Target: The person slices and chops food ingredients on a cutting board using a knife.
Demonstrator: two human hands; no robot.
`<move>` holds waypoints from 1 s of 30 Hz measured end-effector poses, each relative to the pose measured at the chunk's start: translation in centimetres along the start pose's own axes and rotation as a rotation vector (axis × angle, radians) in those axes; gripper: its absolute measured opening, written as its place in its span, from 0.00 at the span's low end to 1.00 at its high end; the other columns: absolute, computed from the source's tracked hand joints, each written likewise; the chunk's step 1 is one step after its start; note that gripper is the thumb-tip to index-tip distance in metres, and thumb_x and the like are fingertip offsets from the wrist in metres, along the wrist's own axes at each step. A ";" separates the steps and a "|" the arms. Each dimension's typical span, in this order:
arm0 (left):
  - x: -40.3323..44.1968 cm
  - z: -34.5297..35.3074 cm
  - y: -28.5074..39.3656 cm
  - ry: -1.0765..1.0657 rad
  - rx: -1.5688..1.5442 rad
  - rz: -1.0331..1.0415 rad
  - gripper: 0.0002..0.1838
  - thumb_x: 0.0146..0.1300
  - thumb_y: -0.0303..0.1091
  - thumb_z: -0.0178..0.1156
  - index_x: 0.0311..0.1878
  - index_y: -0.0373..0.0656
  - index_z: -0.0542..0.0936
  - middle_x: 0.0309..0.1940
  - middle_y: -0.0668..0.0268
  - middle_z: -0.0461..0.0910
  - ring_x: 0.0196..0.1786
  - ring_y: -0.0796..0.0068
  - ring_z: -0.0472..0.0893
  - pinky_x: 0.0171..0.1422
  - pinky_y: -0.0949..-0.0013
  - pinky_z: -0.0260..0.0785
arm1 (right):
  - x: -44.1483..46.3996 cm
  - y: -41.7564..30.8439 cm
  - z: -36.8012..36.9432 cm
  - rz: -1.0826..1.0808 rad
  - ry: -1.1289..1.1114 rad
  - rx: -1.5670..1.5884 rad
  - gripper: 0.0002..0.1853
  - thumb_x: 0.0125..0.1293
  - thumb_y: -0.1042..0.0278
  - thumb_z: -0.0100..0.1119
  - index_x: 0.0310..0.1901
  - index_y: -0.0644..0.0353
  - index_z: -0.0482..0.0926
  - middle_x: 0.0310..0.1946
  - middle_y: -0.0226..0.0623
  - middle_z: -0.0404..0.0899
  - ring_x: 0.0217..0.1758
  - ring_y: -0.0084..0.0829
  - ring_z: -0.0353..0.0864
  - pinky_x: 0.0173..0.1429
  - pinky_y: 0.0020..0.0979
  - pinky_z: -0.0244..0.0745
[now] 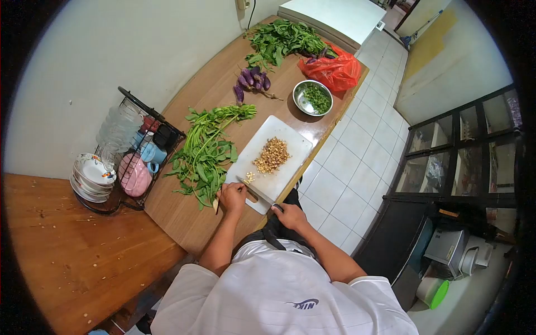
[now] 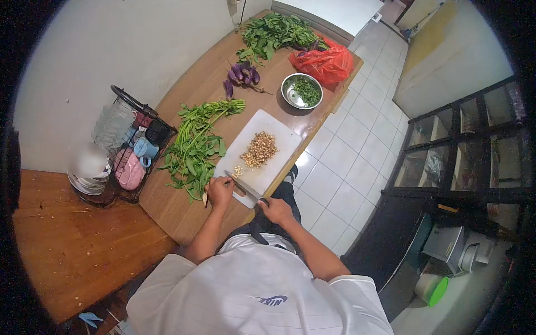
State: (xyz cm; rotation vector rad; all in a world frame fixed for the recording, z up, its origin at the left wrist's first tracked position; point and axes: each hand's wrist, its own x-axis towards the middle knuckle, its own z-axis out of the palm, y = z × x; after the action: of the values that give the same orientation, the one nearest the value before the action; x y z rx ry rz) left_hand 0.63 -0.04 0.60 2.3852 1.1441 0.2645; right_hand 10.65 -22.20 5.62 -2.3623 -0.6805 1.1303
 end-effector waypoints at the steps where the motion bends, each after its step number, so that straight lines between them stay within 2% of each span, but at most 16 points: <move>1: 0.1 -0.1 0.0 0.005 0.003 0.000 0.06 0.60 0.40 0.73 0.38 0.53 0.93 0.40 0.73 0.91 0.53 0.65 0.81 0.63 0.56 0.64 | 0.9 0.0 0.3 -0.014 0.003 -0.027 0.32 0.77 0.36 0.51 0.54 0.62 0.86 0.44 0.60 0.87 0.52 0.60 0.86 0.60 0.51 0.80; 2: 0.1 -0.1 0.1 -0.009 0.000 -0.002 0.06 0.60 0.40 0.73 0.38 0.53 0.93 0.41 0.72 0.91 0.53 0.65 0.81 0.64 0.56 0.64 | 1.5 0.0 0.8 -0.029 0.003 -0.053 0.32 0.77 0.36 0.51 0.57 0.60 0.86 0.45 0.60 0.87 0.54 0.60 0.86 0.63 0.51 0.80; 6: -0.4 -0.5 0.1 -0.005 0.000 0.005 0.07 0.61 0.42 0.73 0.39 0.55 0.94 0.41 0.73 0.91 0.53 0.64 0.81 0.64 0.56 0.64 | 1.6 0.3 0.9 -0.030 0.006 0.017 0.33 0.77 0.36 0.50 0.60 0.60 0.85 0.46 0.60 0.87 0.54 0.60 0.86 0.63 0.50 0.80; 11: -0.8 0.2 -0.2 0.017 -0.065 -0.081 0.07 0.60 0.43 0.74 0.40 0.56 0.94 0.41 0.73 0.91 0.53 0.64 0.81 0.64 0.56 0.64 | -1.2 1.3 -0.8 0.036 -0.110 0.082 0.31 0.77 0.37 0.52 0.51 0.63 0.87 0.43 0.60 0.87 0.51 0.60 0.86 0.58 0.51 0.79; 14: -0.7 0.5 -0.5 0.036 -0.079 -0.108 0.07 0.59 0.43 0.74 0.39 0.56 0.93 0.41 0.74 0.91 0.53 0.64 0.81 0.64 0.56 0.64 | -1.9 2.6 -0.1 0.012 -0.070 0.095 0.31 0.77 0.38 0.53 0.46 0.64 0.86 0.41 0.59 0.86 0.49 0.60 0.86 0.55 0.52 0.79; 21: -0.3 -0.2 0.0 -0.028 -0.024 -0.088 0.07 0.59 0.44 0.73 0.39 0.56 0.93 0.40 0.74 0.91 0.52 0.63 0.82 0.63 0.54 0.64 | -1.1 2.1 0.4 -0.008 -0.033 0.028 0.31 0.77 0.37 0.52 0.47 0.63 0.87 0.42 0.59 0.87 0.51 0.61 0.86 0.57 0.52 0.79; 23: -0.2 -0.1 -0.2 -0.031 -0.001 -0.084 0.08 0.60 0.44 0.73 0.39 0.56 0.93 0.40 0.74 0.91 0.52 0.63 0.82 0.63 0.53 0.63 | -0.9 0.6 -0.2 0.021 -0.042 -0.004 0.33 0.77 0.36 0.49 0.53 0.62 0.87 0.48 0.61 0.86 0.56 0.61 0.85 0.63 0.54 0.78; 26: -0.1 -0.4 0.1 -0.041 -0.006 -0.064 0.07 0.60 0.43 0.72 0.39 0.55 0.93 0.39 0.74 0.90 0.53 0.64 0.82 0.63 0.53 0.63 | 0.6 0.4 0.5 0.033 -0.034 -0.004 0.34 0.76 0.34 0.49 0.54 0.62 0.87 0.47 0.61 0.86 0.56 0.61 0.85 0.63 0.54 0.78; 30: 0.1 -0.5 0.7 -0.076 -0.036 -0.041 0.07 0.62 0.42 0.72 0.41 0.55 0.93 0.38 0.73 0.90 0.54 0.64 0.81 0.63 0.54 0.63 | 0.1 1.4 0.6 0.001 0.046 0.107 0.34 0.76 0.33 0.51 0.47 0.63 0.87 0.42 0.59 0.87 0.50 0.60 0.86 0.57 0.53 0.80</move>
State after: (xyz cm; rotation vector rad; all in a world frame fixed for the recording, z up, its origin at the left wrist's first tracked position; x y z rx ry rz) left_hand 0.96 -0.19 1.43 2.3172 1.1420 0.1774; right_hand 10.60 -23.12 4.40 -2.2914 -0.5883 1.0816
